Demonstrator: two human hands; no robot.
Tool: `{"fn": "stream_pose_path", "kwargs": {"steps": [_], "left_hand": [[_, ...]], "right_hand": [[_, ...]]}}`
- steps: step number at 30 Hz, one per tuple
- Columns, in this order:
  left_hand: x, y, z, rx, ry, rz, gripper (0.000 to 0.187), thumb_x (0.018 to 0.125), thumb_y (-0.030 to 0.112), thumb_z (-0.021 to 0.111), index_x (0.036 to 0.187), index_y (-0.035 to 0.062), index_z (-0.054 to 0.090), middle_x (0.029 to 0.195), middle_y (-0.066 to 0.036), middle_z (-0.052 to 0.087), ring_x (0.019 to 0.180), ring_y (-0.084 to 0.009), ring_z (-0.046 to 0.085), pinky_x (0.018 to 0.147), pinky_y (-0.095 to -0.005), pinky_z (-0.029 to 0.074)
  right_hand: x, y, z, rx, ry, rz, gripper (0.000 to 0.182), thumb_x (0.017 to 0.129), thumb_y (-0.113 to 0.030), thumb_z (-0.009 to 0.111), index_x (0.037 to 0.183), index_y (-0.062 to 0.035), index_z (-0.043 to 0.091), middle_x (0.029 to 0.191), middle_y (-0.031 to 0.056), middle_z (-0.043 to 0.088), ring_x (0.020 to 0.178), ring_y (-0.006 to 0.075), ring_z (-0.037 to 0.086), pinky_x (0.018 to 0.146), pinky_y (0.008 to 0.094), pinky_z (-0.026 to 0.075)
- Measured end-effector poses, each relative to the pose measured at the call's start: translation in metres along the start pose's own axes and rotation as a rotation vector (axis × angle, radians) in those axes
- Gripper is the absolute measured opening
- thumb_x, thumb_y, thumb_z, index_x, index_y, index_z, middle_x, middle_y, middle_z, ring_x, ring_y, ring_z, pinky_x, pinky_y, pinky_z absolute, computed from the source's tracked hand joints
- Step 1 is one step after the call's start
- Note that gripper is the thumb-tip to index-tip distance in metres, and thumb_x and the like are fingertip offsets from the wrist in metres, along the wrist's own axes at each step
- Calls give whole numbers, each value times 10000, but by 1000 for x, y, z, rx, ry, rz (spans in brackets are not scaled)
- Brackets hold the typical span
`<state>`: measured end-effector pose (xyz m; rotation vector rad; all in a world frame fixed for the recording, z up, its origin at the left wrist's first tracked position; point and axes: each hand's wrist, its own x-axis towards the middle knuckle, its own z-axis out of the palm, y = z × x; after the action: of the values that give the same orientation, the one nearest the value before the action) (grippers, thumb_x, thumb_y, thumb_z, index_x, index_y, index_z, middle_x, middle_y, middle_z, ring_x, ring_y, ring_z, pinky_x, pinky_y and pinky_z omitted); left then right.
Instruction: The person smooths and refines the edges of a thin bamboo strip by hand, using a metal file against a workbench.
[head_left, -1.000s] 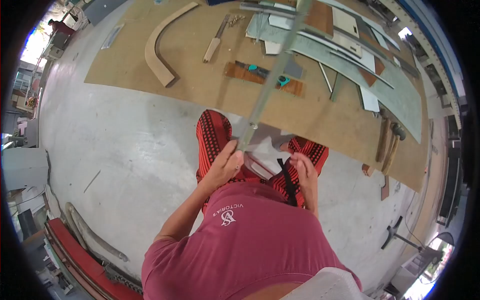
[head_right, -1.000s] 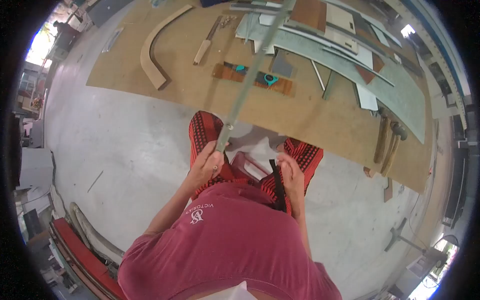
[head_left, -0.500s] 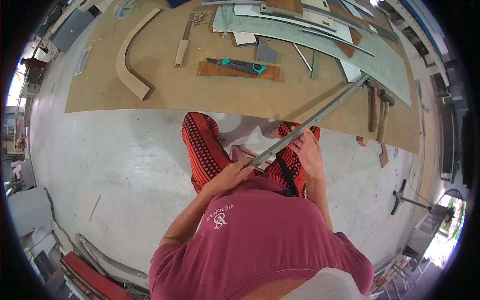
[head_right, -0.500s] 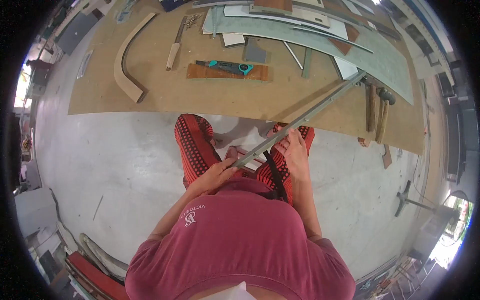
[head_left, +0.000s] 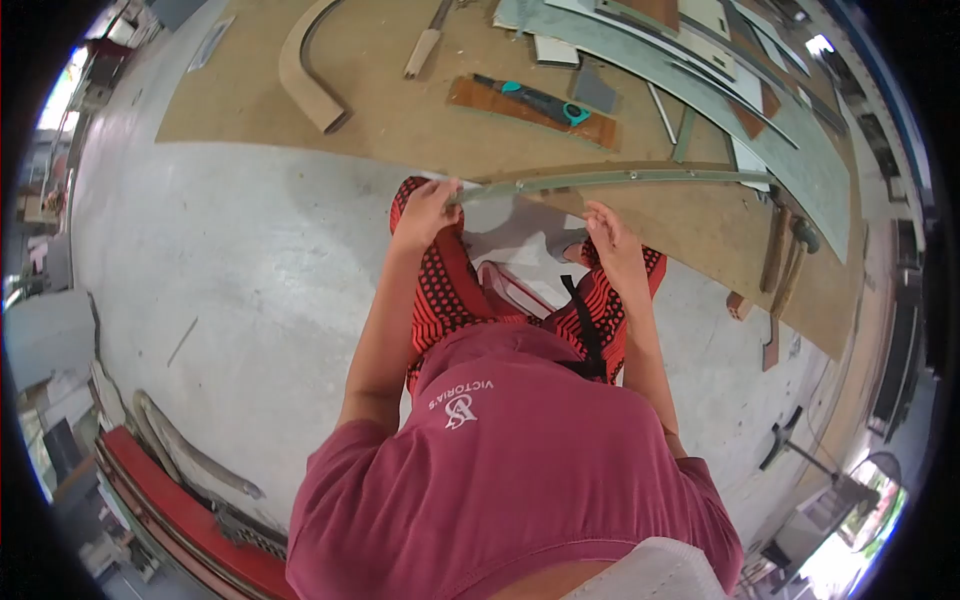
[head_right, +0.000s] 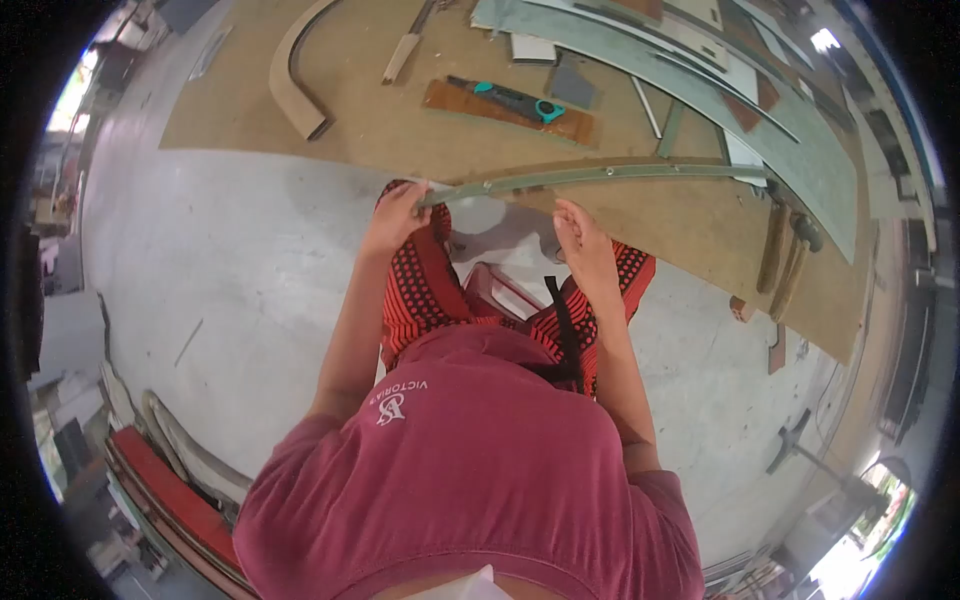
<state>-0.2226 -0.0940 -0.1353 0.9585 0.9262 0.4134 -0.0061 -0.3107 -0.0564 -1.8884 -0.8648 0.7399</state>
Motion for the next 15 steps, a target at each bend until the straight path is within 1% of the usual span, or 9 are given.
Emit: {"fn": "stream_pose_path", "kwargs": {"steps": [1, 2, 3, 4, 5, 7, 8, 10, 15], "left_hand": [[3, -1, -2, -166, 23, 9, 323, 941, 308, 590, 1029, -2, 572, 850, -68, 606, 707, -134, 596, 621, -257, 495], [5, -2, -2, -172, 41, 11, 323, 941, 308, 590, 1029, -2, 572, 850, -68, 606, 707, -134, 596, 621, -257, 495], [6, -3, -2, -260, 44, 14, 314, 951, 291, 567, 1064, -2, 560, 925, -91, 610, 787, -177, 616, 692, -290, 516], [6, -3, -2, -345, 43, 17, 308, 960, 273, 544, 1099, -1, 547, 1001, -114, 614, 868, -221, 636, 763, -324, 537], [4, -4, -3, -345, 50, 16, 308, 960, 273, 544, 1099, -1, 547, 1001, -114, 614, 868, -221, 636, 763, -324, 537], [4, -8, -4, -388, -33, 32, 319, 995, 268, 470, 1150, -8, 514, 1098, -162, 616, 954, -271, 648, 825, -379, 542], [4, -9, -4, -391, -30, 34, 319, 995, 268, 470, 1150, -8, 514, 1098, -162, 616, 954, -271, 648, 825, -379, 542], [2, -17, -3, -487, -60, 44, 316, 1013, 288, 440, 1128, 4, 516, 1063, -147, 636, 929, -258, 663, 825, -382, 543], [12, -45, -2, -463, -70, 102, 322, 1019, 299, 420, 1162, 23, 502, 1010, -112, 647, 858, -219, 669, 776, -350, 548]], "right_hand": [[1, -1, 9, -2, -23, -4, 344, 957, -227, 555, 1248, -43, 558, 1043, 127, 669, 914, 188, 652, 794, 311, 513], [2, 0, 18, 33, -62, -27, 335, 945, -214, 566, 1235, -44, 567, 1062, 130, 666, 933, 196, 654, 797, 319, 512], [2, -3, 27, 70, -95, -48, 327, 934, -201, 577, 1221, -46, 575, 1081, 132, 664, 953, 204, 656, 800, 326, 512], [2, -7, 36, 29, -97, -103, 298, 911, -177, 591, 1188, -68, 594, 1040, 137, 663, 931, 240, 662, 794, 340, 514], [3, -10, 45, 32, -103, -102, 298, 911, -177, 591, 1188, -68, 594, 1040, 137, 663, 931, 240, 662, 794, 340, 514], [14, -14, 59, -214, -94, -338, 276, 895, -164, 591, 1157, -78, 607, 1003, 132, 650, 893, 270, 658, 787, 352, 518], [21, -16, 67, -219, -99, -347, 251, 877, -173, 603, 1118, -104, 616, 1004, 134, 631, 874, 308, 647, 776, 381, 519], [36, -19, 88, -245, -124, -382, 260, 874, -191, 608, 1125, -121, 606, 1035, 137, 625, 887, 313, 647, 778, 393, 521], [52, -31, 139, -376, -189, -410, 317, 867, -242, 616, 1167, -168, 549, 1094, 138, 612, 920, 341, 641, 773, 432, 529]]}}
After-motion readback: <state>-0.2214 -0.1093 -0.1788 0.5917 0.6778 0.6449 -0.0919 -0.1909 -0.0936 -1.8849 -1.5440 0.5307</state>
